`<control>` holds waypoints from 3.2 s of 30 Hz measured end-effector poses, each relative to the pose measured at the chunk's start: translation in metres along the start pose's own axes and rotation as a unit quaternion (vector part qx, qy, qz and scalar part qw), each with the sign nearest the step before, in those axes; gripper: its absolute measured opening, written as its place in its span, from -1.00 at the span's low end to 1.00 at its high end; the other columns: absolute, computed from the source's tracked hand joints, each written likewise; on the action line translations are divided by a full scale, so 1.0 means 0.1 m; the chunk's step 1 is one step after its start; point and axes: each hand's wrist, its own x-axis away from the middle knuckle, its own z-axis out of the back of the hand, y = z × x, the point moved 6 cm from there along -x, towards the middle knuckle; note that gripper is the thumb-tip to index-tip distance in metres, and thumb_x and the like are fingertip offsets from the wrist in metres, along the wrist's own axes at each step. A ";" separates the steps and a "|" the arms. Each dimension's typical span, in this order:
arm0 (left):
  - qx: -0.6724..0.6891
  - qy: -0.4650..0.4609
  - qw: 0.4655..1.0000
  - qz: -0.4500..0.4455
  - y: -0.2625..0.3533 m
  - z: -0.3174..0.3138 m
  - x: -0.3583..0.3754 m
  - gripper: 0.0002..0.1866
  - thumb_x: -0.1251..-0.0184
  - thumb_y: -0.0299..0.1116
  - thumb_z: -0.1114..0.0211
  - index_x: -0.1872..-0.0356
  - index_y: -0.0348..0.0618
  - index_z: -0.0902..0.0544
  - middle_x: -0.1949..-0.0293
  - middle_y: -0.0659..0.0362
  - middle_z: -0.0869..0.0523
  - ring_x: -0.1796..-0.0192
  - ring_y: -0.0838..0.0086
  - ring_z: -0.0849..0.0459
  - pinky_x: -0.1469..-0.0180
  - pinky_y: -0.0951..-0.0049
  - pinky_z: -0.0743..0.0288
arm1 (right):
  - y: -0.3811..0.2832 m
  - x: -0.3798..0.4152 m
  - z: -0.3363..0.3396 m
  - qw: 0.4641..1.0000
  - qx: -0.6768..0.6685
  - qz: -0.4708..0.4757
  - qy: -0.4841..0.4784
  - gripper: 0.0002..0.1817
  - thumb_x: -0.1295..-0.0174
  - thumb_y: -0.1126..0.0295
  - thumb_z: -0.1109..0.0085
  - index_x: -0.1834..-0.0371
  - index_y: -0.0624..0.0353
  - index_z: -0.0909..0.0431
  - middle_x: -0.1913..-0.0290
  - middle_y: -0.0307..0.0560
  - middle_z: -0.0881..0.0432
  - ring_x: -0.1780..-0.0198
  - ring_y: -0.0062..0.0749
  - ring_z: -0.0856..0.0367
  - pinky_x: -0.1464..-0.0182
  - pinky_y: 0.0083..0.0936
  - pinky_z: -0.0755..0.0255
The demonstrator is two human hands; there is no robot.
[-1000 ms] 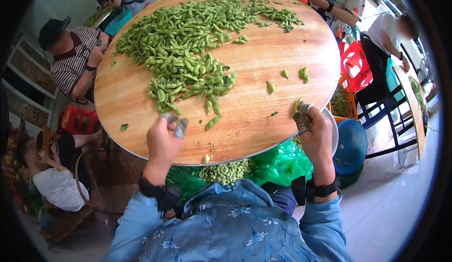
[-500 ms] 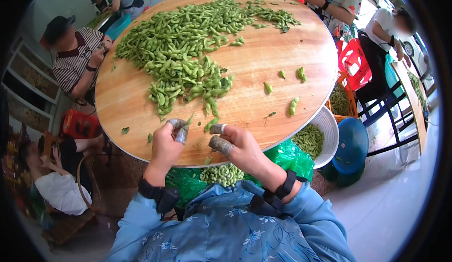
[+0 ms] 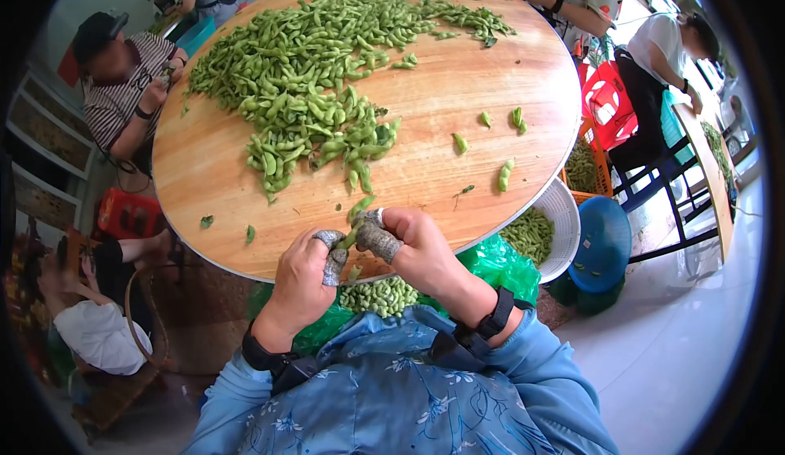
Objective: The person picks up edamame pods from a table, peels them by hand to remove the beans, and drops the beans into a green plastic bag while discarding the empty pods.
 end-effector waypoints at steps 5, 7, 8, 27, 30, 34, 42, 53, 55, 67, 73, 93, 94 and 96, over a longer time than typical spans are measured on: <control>-0.067 0.022 0.996 -0.051 -0.03 0.06 0.05 -0.77 0.11 -0.59 -0.12 0.31 -0.32 -0.46 0.31 -0.08 -0.51 0.22 -0.01 -0.47 0.15 0.12 -0.31 | -0.02 0.05 0.00 0.998 0.030 -0.045 -0.007 -0.79 -0.22 0.30 -0.07 0.32 0.23 -0.54 0.42 -0.37 -0.54 0.40 -0.79 -0.36 0.35 -0.75 -0.27; -0.078 0.022 0.995 -0.057 -0.05 0.08 0.06 -0.74 0.14 -0.58 -0.13 0.31 -0.32 -0.47 0.30 -0.09 -0.51 0.21 -0.01 -0.47 0.14 0.12 -0.31 | 0.01 0.07 -0.02 0.997 0.013 -0.066 -0.021 -0.78 -0.23 0.29 -0.05 0.28 0.23 -0.55 0.42 -0.34 -0.56 0.40 -0.77 -0.40 0.32 -0.75 -0.31; -0.091 0.018 0.993 -0.069 -0.03 0.09 0.06 -0.73 0.17 -0.57 -0.14 0.31 -0.32 -0.47 0.29 -0.09 -0.50 0.20 0.00 -0.47 0.15 0.13 -0.31 | 0.01 0.07 -0.04 0.997 0.014 -0.068 -0.019 -0.78 -0.23 0.29 -0.05 0.28 0.23 -0.55 0.42 -0.34 -0.56 0.40 -0.77 -0.40 0.32 -0.75 -0.31; -0.031 0.065 0.994 -0.079 -0.35 0.23 0.23 -0.80 0.08 -0.55 -0.19 0.34 -0.32 -0.49 0.38 -0.05 -0.50 0.32 0.04 -0.48 0.23 0.22 -0.38 | 0.13 -0.17 -0.37 0.996 -0.008 -0.084 0.005 -0.83 -0.18 0.32 -0.11 0.29 0.19 -0.55 0.42 -0.32 -0.58 0.40 -0.77 -0.46 0.36 -0.79 -0.29; 0.141 0.077 0.987 -0.012 -0.41 0.23 0.24 -0.88 -0.13 -0.50 -0.15 0.31 -0.32 -0.48 0.42 0.02 -0.54 0.39 0.21 -0.53 0.26 0.38 -0.41 | 0.14 -0.21 -0.38 0.999 -0.019 -0.019 -0.025 -0.81 -0.16 0.34 -0.13 0.26 0.23 -0.55 0.39 -0.27 -0.59 0.36 -0.71 -0.49 0.29 -0.74 -0.35; 0.333 0.065 0.933 0.117 -0.51 0.08 0.32 -0.85 -0.19 -0.49 -0.11 0.24 -0.32 -0.49 0.37 0.04 -0.58 0.34 0.34 -0.56 0.28 0.47 -0.41 | 0.05 -0.18 -0.41 0.992 -0.045 0.094 -0.068 -0.77 -0.16 0.36 -0.14 0.20 0.29 -0.52 0.34 -0.19 -0.60 0.30 -0.62 -0.52 0.21 -0.67 -0.39; 0.048 0.093 0.994 -0.018 -0.15 0.14 0.22 -0.88 -0.17 -0.47 -0.10 0.30 -0.29 -0.48 0.41 -0.01 -0.55 0.36 0.17 -0.55 0.30 0.34 -0.41 | 0.11 -0.09 -0.27 0.994 -0.011 -0.054 -0.091 -0.77 -0.22 0.26 -0.05 0.25 0.20 -0.51 0.39 -0.32 -0.56 0.39 -0.72 -0.40 0.33 -0.74 -0.28; 0.533 0.128 0.801 0.239 -0.19 -0.21 0.18 -0.86 -0.33 -0.40 0.00 0.31 -0.23 -0.48 0.53 0.33 -0.45 0.46 0.71 -0.35 0.43 0.64 -0.28 | -0.17 0.04 -0.17 0.985 0.080 0.131 -0.079 -0.85 -0.15 0.45 -0.10 0.27 0.31 -0.47 0.38 -0.23 -0.53 0.30 -0.61 -0.48 0.24 -0.61 -0.35; 0.549 0.102 0.795 0.236 -0.20 -0.26 0.18 -0.86 -0.34 -0.41 0.05 0.21 -0.14 -0.49 0.47 0.34 -0.48 0.49 0.69 -0.34 0.45 0.66 -0.21 | -0.27 0.06 -0.13 0.949 0.241 0.194 -0.057 -0.84 -0.06 0.48 -0.17 0.33 0.29 -0.45 0.47 -0.10 -0.50 0.37 -0.49 -0.50 0.39 -0.51 -0.36; 0.642 -0.026 0.684 0.346 -0.20 -0.46 0.11 -0.81 -0.39 -0.29 0.12 0.31 -0.11 -0.43 0.59 0.29 -0.43 0.61 0.66 -0.28 0.59 0.64 -0.12 | -0.32 0.06 0.01 0.915 0.332 0.229 -0.021 -0.89 0.08 0.55 -0.16 0.46 0.30 -0.47 0.53 0.10 -0.50 0.47 -0.06 -0.50 0.42 -0.38 -0.36; 0.508 -0.030 0.826 0.242 -0.04 -0.36 0.08 -0.88 -0.26 -0.50 0.04 0.31 -0.13 -0.50 0.51 0.36 -0.48 0.59 0.79 -0.30 0.60 0.77 -0.10 | -0.05 0.02 0.04 0.965 0.220 0.094 -0.109 -0.91 0.03 0.54 -0.13 0.44 0.32 -0.49 0.54 0.14 -0.51 0.52 -0.30 -0.52 0.44 -0.45 -0.35; 0.487 -0.078 0.846 0.201 -0.30 -0.46 0.07 -0.64 -0.15 -0.60 0.14 0.00 -0.24 -0.40 0.14 0.26 -0.50 0.20 0.70 -0.46 0.14 0.63 -0.38 | -0.02 -0.06 0.04 0.988 0.132 0.071 -0.025 -0.89 0.01 0.58 -0.08 0.39 0.35 -0.51 0.57 0.07 -0.53 0.45 -0.59 -0.50 0.41 -0.50 -0.39; 0.457 -0.074 0.866 0.190 -0.29 -0.44 0.06 -0.68 -0.19 -0.58 0.11 0.02 -0.24 -0.41 0.15 0.27 -0.50 0.20 0.69 -0.47 0.13 0.61 -0.40 | -0.02 -0.06 0.05 0.988 0.131 0.071 -0.024 -0.89 0.01 0.58 -0.08 0.39 0.35 -0.51 0.57 0.07 -0.53 0.45 -0.59 -0.50 0.41 -0.50 -0.39; 0.467 -0.070 0.856 0.210 -0.22 -0.39 0.04 -0.75 -0.21 -0.57 0.04 0.07 -0.28 -0.41 0.21 0.26 -0.51 0.21 0.67 -0.46 0.14 0.62 -0.38 | -0.06 -0.06 0.08 0.964 0.241 0.110 -0.005 -0.88 0.04 0.59 -0.07 0.39 0.33 -0.51 0.58 0.10 -0.50 0.48 -0.53 -0.51 0.44 -0.47 -0.37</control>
